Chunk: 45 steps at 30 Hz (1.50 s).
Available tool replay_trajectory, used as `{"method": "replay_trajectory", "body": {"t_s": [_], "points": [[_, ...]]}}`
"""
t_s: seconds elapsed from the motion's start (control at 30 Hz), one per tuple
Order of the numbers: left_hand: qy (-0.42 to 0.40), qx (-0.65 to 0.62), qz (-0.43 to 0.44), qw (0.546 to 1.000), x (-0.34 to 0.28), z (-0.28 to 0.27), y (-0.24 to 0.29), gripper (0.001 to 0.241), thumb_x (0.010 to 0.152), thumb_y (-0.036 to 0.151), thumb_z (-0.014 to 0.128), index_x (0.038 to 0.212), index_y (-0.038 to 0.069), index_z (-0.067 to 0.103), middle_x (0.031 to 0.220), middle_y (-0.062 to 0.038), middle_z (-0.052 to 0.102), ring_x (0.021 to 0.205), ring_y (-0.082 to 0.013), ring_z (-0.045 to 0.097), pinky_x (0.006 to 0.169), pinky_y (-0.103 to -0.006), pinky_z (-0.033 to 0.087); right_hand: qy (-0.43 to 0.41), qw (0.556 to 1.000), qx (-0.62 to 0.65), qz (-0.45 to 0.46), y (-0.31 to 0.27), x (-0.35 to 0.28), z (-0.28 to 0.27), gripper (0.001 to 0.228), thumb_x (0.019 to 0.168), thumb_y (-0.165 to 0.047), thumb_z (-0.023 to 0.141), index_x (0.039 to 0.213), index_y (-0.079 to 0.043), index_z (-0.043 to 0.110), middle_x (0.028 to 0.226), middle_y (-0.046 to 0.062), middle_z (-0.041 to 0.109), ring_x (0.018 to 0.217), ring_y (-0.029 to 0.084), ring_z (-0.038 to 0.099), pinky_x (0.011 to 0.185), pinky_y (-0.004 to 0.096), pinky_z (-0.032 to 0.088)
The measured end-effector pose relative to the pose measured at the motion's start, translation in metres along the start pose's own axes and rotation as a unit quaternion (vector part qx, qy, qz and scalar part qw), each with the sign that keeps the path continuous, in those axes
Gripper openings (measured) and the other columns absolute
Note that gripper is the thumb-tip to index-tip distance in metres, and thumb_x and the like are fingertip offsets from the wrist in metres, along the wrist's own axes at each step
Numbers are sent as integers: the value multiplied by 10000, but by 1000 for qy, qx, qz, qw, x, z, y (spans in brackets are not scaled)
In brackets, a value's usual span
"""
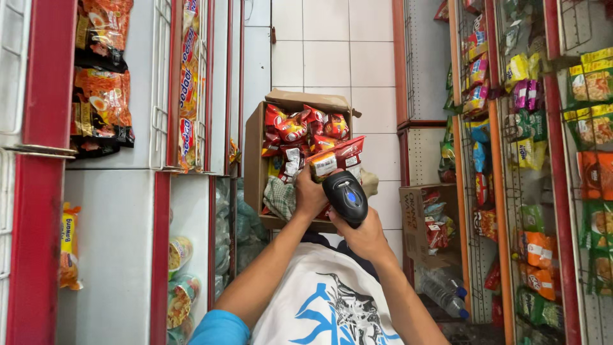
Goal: The person wipes metal shelf edges with a cloth and spray bottle, then uses a barcode scanner to scan snack packets from a cardboard box and places them onto the shelves.
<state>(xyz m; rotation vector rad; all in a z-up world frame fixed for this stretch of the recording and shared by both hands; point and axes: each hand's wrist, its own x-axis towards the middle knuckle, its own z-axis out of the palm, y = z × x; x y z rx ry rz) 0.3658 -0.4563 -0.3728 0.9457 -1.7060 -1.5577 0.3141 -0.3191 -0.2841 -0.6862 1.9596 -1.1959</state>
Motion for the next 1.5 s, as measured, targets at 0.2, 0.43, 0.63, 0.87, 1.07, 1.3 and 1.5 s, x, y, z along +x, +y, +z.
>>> {"method": "replay_trajectory", "body": {"t_s": [0.2, 0.43, 0.63, 0.87, 1.07, 1.3, 1.5], "points": [[24, -94, -39, 994, 4, -8, -36, 457, 807, 281, 852, 1155, 37, 683, 1001, -60, 763, 897, -156, 721, 816, -319, 566, -7, 999, 32, 12, 14, 8, 0, 206, 889, -211, 740, 969, -25, 702, 666, 42, 686, 600, 107, 647, 582, 297, 527], [206, -29, -48, 977, 6, -68, -88, 447, 861, 281, 864, 1154, -9, 693, 1054, -87, 745, 929, -147, 699, 843, -307, 554, 12, 988, -138, 76, 65, 69, 10, 312, 888, -253, 743, 1086, -16, 694, 757, 143, 700, 679, 260, 682, 655, 367, 539], [203, -102, 5, 974, -10, -87, -63, 484, 862, 261, 836, 1233, 10, 651, 1153, -97, 714, 974, -165, 690, 861, -359, 567, -5, 988, -156, -20, 90, 109, 34, 473, 860, -293, 747, 1250, -48, 639, 920, 172, 743, 808, 281, 735, 753, 384, 558], [23, 120, 252, 960, -15, -76, -6, 285, 905, 174, 807, 1148, 124, 668, 1325, -93, 687, 1373, -313, 594, 1184, -540, 382, 71, 996, -58, 15, 103, 102, 33, 358, 1065, -337, 571, 1191, -30, 706, 1033, 145, 756, 928, 214, 696, 853, 348, 557], [-221, 190, 435, 852, -1, -25, 41, 305, 818, 175, 815, 1103, 204, 709, 1330, -31, 685, 1372, -289, 564, 1183, -676, 221, 43, 938, 341, -43, 97, 38, -63, 578, 1055, -438, 374, 1264, 18, 660, 1026, 93, 759, 919, 147, 717, 836, 270, 572], [-282, 41, 425, 859, 6, 72, 89, 555, 889, 48, 705, 1405, 145, 524, 1555, -278, 370, 1465, -488, 350, 1209, -575, 307, 284, 911, 281, -99, 76, -45, -136, 411, 991, -46, 641, 1380, 42, 539, 1228, 119, 703, 1102, 134, 672, 967, 288, 552], [-591, -172, 220, 757, -12, 163, 144, 477, 953, 52, 709, 1395, 69, 529, 1487, -224, 539, 1310, -300, 615, 1059, -382, 549, 499, 838, 203, -84, 48, -127, -188, 444, 977, -35, 645, 1403, 7, 525, 1250, 144, 718, 1070, 134, 685, 897, 278, 576]]}}
